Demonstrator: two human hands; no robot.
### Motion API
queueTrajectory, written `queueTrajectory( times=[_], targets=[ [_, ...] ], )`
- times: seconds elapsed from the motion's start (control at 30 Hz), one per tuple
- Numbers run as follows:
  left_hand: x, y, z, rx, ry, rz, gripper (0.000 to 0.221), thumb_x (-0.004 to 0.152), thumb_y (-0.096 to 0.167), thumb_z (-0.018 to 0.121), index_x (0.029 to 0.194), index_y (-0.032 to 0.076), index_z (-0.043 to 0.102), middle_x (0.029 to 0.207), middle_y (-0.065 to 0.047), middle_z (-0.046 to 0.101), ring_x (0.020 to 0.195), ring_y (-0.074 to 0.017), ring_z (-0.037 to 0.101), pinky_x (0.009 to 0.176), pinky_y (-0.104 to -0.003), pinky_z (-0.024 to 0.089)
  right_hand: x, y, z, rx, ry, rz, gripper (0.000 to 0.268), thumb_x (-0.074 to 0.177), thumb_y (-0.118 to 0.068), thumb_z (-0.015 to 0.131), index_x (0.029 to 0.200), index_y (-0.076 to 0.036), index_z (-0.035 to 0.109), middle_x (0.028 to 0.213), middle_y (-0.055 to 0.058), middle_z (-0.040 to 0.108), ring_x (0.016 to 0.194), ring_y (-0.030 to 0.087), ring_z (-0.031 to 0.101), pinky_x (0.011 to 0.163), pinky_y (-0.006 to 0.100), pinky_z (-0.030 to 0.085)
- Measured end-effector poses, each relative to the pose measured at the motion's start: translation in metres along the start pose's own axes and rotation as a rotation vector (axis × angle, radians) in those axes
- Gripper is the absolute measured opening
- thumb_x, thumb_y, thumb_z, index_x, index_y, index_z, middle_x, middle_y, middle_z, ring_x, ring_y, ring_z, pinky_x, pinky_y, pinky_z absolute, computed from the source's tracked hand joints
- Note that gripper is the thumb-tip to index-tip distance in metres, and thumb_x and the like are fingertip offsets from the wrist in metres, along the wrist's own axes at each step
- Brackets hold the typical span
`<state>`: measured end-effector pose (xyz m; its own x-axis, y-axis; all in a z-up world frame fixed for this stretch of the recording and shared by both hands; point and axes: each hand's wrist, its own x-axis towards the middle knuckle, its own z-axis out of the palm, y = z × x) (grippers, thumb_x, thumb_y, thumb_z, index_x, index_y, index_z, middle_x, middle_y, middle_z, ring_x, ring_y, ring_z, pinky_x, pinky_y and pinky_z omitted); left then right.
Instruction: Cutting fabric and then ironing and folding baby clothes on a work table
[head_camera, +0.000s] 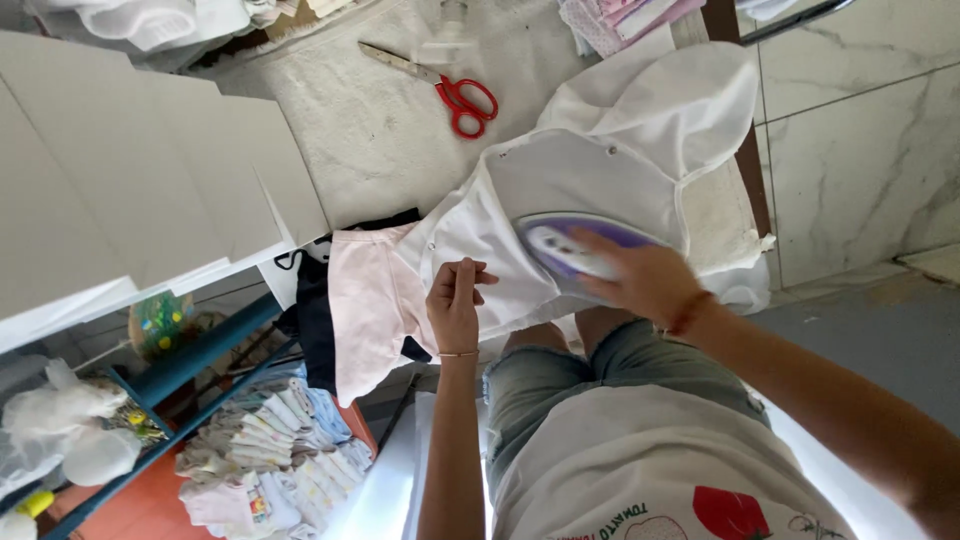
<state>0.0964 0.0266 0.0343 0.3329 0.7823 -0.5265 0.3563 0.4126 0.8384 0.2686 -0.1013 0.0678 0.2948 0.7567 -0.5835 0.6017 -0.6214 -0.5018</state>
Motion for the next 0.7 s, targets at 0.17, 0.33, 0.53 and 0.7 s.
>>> queueTrajectory(
  times=[0.17,0.33,0.53,0.7],
  targets=[
    [-0.002,0.002,0.002,0.02,0.024,0.032,0.022,0.088,0.023,0.051,0.077,0.007,0.061,0.063,-0.01,0.063,0.05,-0.0087,0.044,0.051,-0.02,0.039,0.001,0.012,0.009,0.117,0.282,0.392,0.056,0.078,-0.049,0.048,0.129,-0.032,0.034,0.08,0.022,0.061,0.076,0.04,0.059,0.075,0.048,0.046],
    [-0.003,0.007,0.01,-0.021,0.0,0.061,0.021,0.087,0.023,0.052,0.078,0.006,0.061,0.064,-0.009,0.062,0.051,-0.0082,0.044,0.05,-0.019,0.039,0.034,-0.02,-0.005,0.392,0.29,0.5,0.058,0.076,-0.05,0.047,0.129,-0.032,0.032,0.068,0.024,0.06,0.07,0.039,0.06,0.079,0.048,0.044],
    [-0.006,0.007,0.01,-0.016,-0.029,0.079,0.02,0.087,0.022,0.052,0.079,0.005,0.061,0.064,-0.01,0.062,0.053,-0.0097,0.046,0.052,-0.02,0.042,0.064,-0.019,-0.007,0.327,0.269,0.426,0.058,0.076,-0.054,0.046,0.129,-0.039,0.029,0.086,0.021,0.061,0.084,0.038,0.058,0.081,0.046,0.043],
    [-0.004,-0.002,-0.008,0.014,-0.006,0.062,0.02,0.087,0.022,0.051,0.082,0.006,0.061,0.067,-0.008,0.064,0.054,-0.007,0.047,0.053,-0.018,0.043,0.029,-0.015,-0.006,0.281,0.167,0.472,0.061,0.075,-0.054,0.048,0.131,-0.039,0.028,0.088,0.024,0.06,0.085,0.039,0.057,0.081,0.048,0.044]
  ],
)
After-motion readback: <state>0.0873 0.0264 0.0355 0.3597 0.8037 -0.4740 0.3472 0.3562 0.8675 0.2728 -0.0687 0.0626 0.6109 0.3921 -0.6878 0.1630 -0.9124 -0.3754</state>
